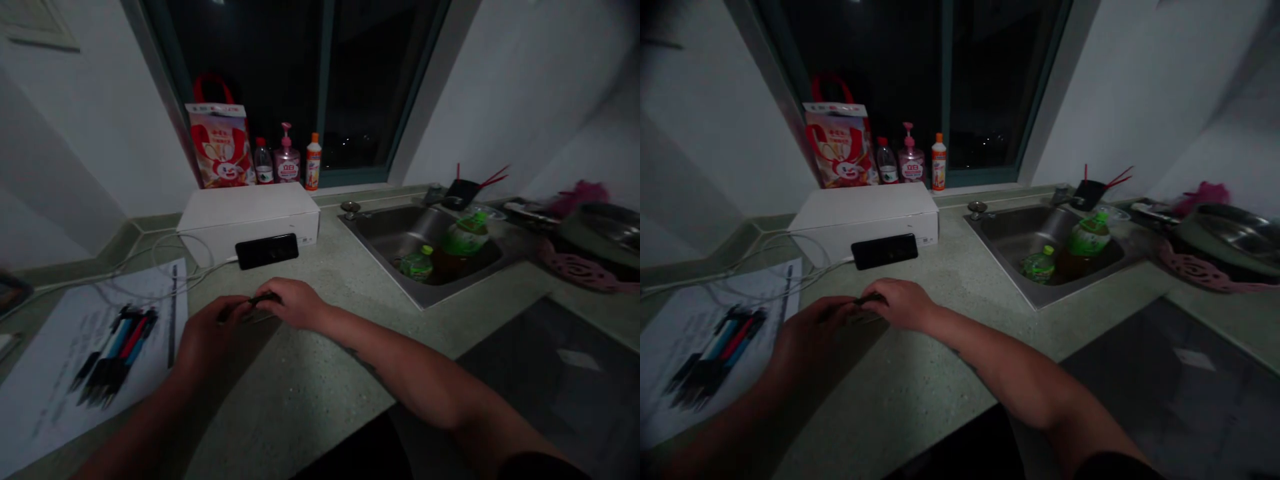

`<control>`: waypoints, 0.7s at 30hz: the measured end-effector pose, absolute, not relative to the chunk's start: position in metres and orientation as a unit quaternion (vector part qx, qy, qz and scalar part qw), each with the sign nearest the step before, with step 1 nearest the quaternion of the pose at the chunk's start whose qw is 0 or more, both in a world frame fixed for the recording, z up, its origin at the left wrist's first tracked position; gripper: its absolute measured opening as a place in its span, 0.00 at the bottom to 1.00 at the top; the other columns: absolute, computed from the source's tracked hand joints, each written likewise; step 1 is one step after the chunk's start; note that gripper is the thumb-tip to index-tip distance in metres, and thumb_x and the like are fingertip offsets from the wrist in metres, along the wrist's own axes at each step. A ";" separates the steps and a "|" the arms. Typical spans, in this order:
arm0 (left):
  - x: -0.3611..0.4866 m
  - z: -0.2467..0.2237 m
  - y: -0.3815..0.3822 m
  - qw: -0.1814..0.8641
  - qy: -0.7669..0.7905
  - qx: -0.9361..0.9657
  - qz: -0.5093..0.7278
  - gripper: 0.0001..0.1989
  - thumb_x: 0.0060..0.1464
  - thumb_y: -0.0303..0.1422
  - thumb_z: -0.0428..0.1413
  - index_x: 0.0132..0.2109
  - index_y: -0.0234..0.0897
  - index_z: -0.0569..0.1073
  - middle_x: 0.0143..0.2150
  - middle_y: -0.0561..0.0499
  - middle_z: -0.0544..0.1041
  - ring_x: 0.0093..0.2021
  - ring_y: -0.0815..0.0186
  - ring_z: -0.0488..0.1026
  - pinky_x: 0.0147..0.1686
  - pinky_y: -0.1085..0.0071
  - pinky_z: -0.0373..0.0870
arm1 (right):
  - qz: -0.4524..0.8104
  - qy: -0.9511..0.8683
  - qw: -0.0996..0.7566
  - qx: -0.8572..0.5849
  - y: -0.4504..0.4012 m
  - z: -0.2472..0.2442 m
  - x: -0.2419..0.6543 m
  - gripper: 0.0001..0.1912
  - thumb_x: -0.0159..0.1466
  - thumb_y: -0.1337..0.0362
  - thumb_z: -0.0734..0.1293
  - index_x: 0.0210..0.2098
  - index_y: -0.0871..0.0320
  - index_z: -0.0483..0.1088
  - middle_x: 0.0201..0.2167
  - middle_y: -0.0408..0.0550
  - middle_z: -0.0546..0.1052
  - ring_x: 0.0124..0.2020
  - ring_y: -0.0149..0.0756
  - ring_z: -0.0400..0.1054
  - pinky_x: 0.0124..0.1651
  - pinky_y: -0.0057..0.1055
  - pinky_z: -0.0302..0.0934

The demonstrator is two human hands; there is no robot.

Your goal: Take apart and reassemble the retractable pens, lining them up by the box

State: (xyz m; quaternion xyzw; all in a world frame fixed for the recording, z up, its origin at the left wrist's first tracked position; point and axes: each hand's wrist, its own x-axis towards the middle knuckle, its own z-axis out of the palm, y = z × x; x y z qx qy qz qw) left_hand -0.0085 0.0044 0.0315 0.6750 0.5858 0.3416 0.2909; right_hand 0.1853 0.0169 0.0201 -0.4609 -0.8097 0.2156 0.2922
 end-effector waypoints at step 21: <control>-0.010 0.031 0.003 0.262 0.582 0.696 0.328 0.15 0.54 0.45 0.54 0.38 0.41 0.80 0.37 0.49 0.84 0.39 0.55 0.80 0.41 0.62 0.75 | 0.191 -0.823 0.292 -0.448 0.019 0.020 0.187 0.11 0.72 0.57 0.66 0.46 0.56 0.76 0.44 0.47 0.79 0.47 0.35 0.72 0.47 0.30 0.61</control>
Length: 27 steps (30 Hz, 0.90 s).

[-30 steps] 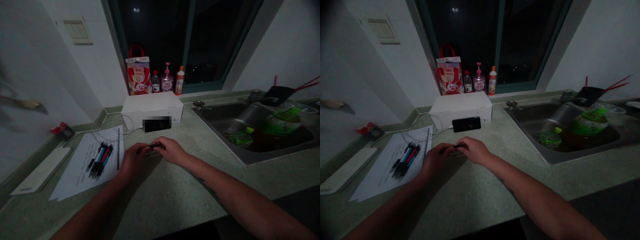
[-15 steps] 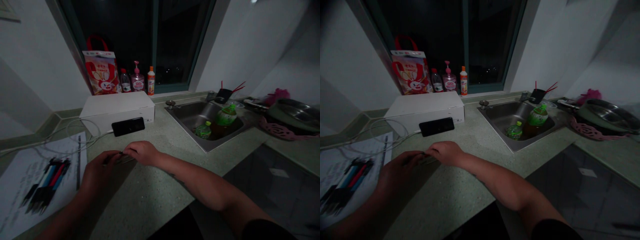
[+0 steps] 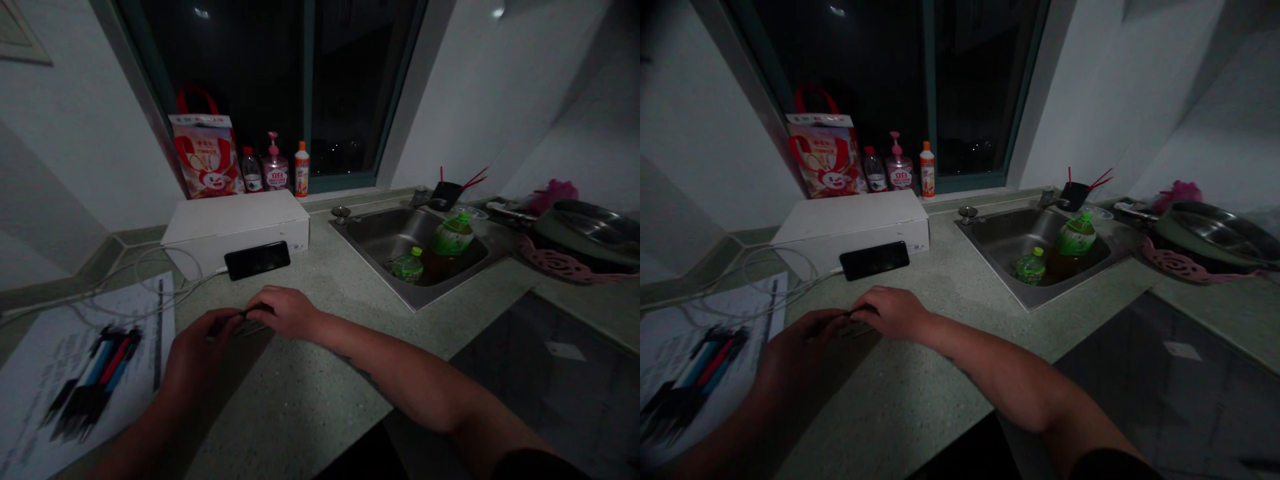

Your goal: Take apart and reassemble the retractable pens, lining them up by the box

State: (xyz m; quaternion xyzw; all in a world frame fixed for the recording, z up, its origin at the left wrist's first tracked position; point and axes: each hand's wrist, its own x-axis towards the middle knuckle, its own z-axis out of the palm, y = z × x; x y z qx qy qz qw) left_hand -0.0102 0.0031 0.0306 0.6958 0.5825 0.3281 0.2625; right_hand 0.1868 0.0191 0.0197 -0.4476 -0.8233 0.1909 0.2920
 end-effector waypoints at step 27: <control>-0.023 0.020 0.018 0.224 0.587 0.705 0.330 0.11 0.57 0.36 0.55 0.42 0.38 0.80 0.42 0.46 0.81 0.43 0.58 0.78 0.46 0.62 0.74 | 0.203 -0.826 0.285 -0.443 0.017 0.023 0.200 0.04 0.66 0.66 0.71 0.42 0.55 0.78 0.39 0.47 0.75 0.42 0.35 0.69 0.45 0.32 0.62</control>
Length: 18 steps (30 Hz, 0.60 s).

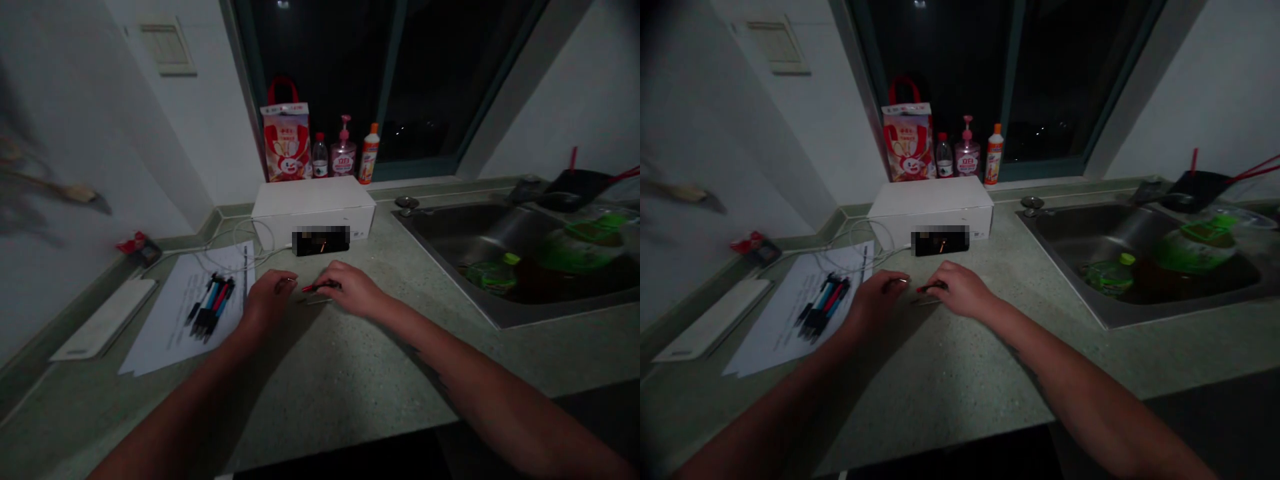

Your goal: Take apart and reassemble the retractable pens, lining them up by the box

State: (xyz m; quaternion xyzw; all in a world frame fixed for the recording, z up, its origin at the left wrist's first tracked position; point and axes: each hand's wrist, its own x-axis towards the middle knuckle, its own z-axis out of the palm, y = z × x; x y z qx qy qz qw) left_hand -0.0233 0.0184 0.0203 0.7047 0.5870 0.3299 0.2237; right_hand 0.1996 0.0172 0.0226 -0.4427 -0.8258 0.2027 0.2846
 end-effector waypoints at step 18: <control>-0.029 0.008 0.015 0.119 0.586 0.784 0.170 0.17 0.60 0.26 0.50 0.50 0.37 0.79 0.47 0.40 0.79 0.47 0.53 0.76 0.46 0.61 0.69 | 0.180 -0.883 0.129 -0.415 0.005 0.022 0.191 0.08 0.61 0.58 0.75 0.39 0.52 0.77 0.39 0.47 0.78 0.41 0.42 0.72 0.41 0.37 0.63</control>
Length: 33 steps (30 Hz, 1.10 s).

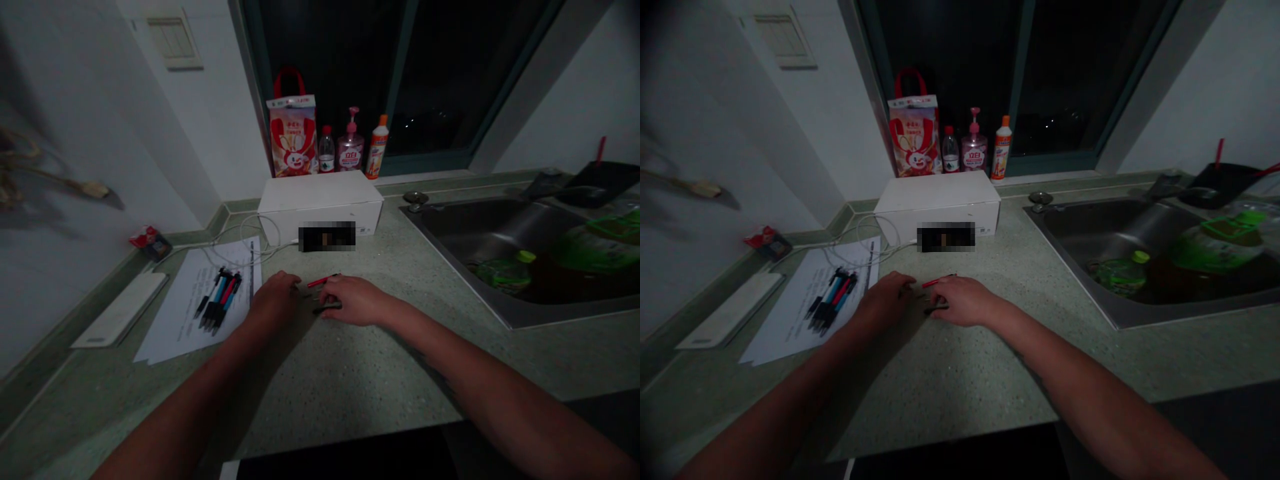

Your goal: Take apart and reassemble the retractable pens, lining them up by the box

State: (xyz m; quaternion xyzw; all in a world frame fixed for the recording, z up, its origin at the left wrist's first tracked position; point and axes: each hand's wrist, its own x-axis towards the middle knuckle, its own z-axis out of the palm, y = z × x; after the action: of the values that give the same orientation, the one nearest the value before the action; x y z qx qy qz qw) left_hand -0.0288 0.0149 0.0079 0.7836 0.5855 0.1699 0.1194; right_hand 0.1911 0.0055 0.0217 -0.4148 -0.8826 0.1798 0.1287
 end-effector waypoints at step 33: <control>-0.011 0.021 0.006 0.398 0.510 0.654 0.392 0.06 0.54 0.32 0.60 0.38 0.38 0.80 0.37 0.49 0.85 0.39 0.61 0.81 0.43 0.65 0.77 | 0.240 -0.795 0.300 -0.469 0.011 0.018 0.190 0.07 0.70 0.66 0.64 0.40 0.56 0.75 0.36 0.47 0.80 0.39 0.37 0.73 0.42 0.32 0.61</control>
State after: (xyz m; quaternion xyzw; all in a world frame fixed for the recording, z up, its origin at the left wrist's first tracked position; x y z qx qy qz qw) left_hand -0.0111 0.0063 0.0212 0.6541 0.5105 0.3915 0.3979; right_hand 0.1897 0.0109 0.0176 -0.4690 -0.7955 0.2396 0.2998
